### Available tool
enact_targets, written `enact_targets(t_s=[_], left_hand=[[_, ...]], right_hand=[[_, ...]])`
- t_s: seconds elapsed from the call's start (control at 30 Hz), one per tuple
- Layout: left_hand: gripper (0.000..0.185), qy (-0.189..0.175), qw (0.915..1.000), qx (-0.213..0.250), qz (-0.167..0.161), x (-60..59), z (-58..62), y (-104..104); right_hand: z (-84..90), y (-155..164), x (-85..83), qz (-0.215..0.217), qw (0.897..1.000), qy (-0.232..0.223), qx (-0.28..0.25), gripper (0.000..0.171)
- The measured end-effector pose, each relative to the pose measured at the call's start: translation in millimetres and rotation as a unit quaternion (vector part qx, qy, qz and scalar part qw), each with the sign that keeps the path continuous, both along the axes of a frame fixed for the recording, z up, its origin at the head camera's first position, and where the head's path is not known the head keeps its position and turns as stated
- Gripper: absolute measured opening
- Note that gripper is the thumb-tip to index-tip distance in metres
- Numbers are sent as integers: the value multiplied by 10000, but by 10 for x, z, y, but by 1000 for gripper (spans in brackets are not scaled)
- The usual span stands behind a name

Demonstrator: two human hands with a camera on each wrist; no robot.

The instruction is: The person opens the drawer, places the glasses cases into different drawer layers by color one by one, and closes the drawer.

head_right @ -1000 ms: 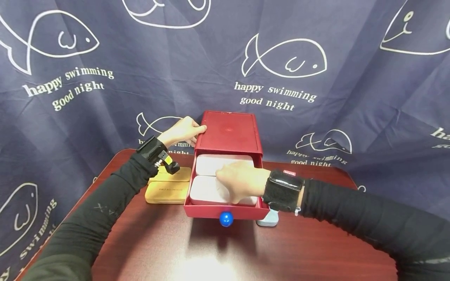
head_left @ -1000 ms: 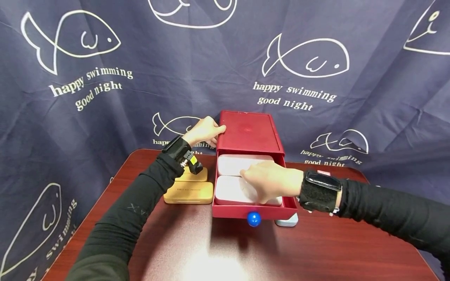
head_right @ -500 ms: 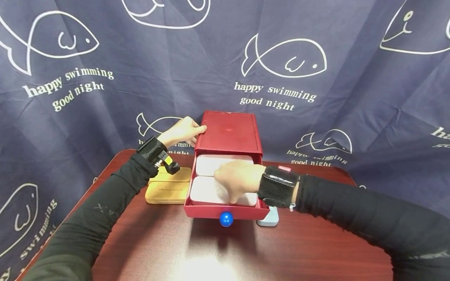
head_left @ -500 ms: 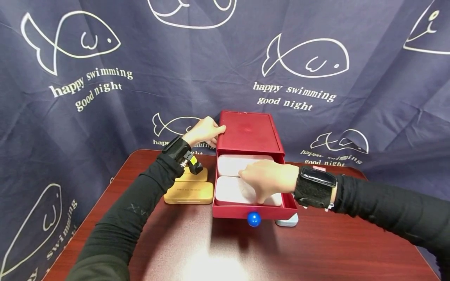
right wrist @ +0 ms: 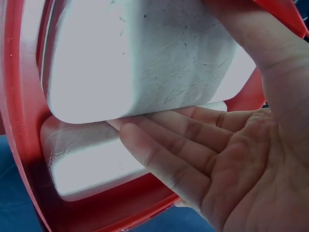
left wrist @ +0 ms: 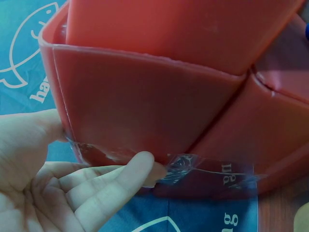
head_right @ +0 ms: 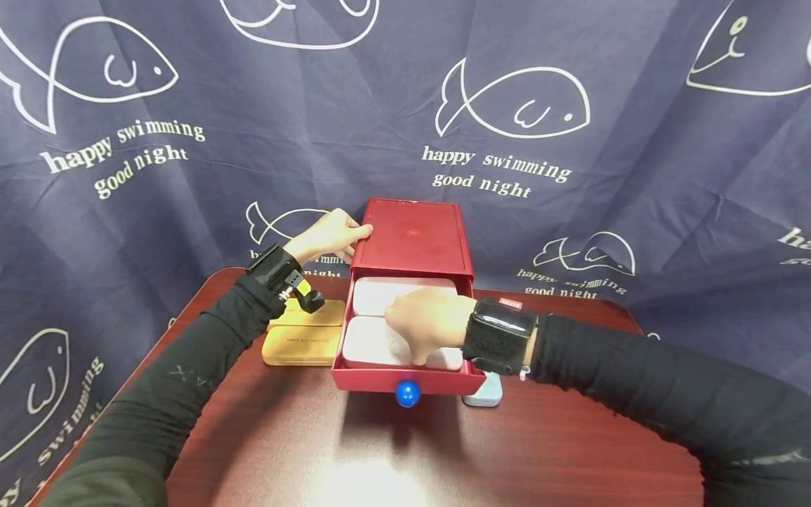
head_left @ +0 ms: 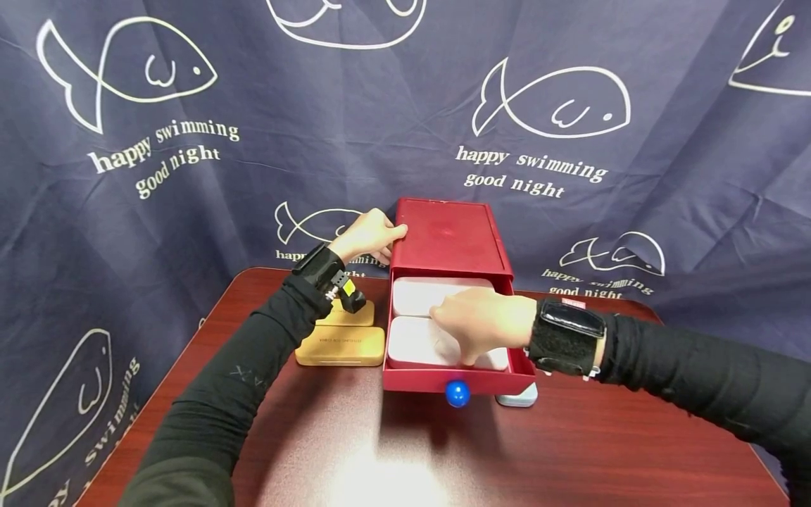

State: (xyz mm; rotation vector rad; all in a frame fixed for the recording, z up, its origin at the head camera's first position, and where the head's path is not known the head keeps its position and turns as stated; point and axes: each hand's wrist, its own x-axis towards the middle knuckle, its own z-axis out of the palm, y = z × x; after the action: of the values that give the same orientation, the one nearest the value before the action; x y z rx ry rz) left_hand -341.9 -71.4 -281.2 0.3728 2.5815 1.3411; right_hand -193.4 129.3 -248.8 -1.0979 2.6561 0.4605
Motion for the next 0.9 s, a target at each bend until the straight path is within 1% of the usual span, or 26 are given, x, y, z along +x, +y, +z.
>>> enact_targets(t_s=[0.17, 0.3, 0.4, 0.57, 0.67, 0.73, 0.77, 0.83, 0.9], left_hand=[[38, 8, 10000, 1, 9, -5, -1, 7], [38, -24, 10000, 37, 17, -14, -7, 17], [38, -27, 10000, 64, 7, -17, -9, 24], [38, -5, 10000, 52, 3, -13, -7, 26], [38, -1, 10000, 31, 16, -11, -4, 25], [37, -4, 10000, 51, 26, -12, -4, 23], [37, -10, 10000, 67, 34, -13, -6, 21], [36, -20, 9999, 98, 41, -9, -4, 18], [36, -25, 9999, 114, 42, -10, -6, 16]], right_hand=[[31, 8, -5, -74, 9999, -105, 56, 45], [75, 36, 2, -151, 9996, -218, 9, 39], [106, 74, 33, -165, 9996, -214, -113, 36], [128, 157, 131, -153, 9987, 24, -489, 34], [133, 220, 220, 96, 9956, 373, -860, 35], [123, 270, 286, 372, 9901, 745, -1127, 40], [115, 293, 319, 526, 9857, 965, -1276, 43], [87, 342, 388, 848, 9717, 1516, -1598, 42], [54, 381, 457, 1066, 9545, 1991, -1949, 42]])
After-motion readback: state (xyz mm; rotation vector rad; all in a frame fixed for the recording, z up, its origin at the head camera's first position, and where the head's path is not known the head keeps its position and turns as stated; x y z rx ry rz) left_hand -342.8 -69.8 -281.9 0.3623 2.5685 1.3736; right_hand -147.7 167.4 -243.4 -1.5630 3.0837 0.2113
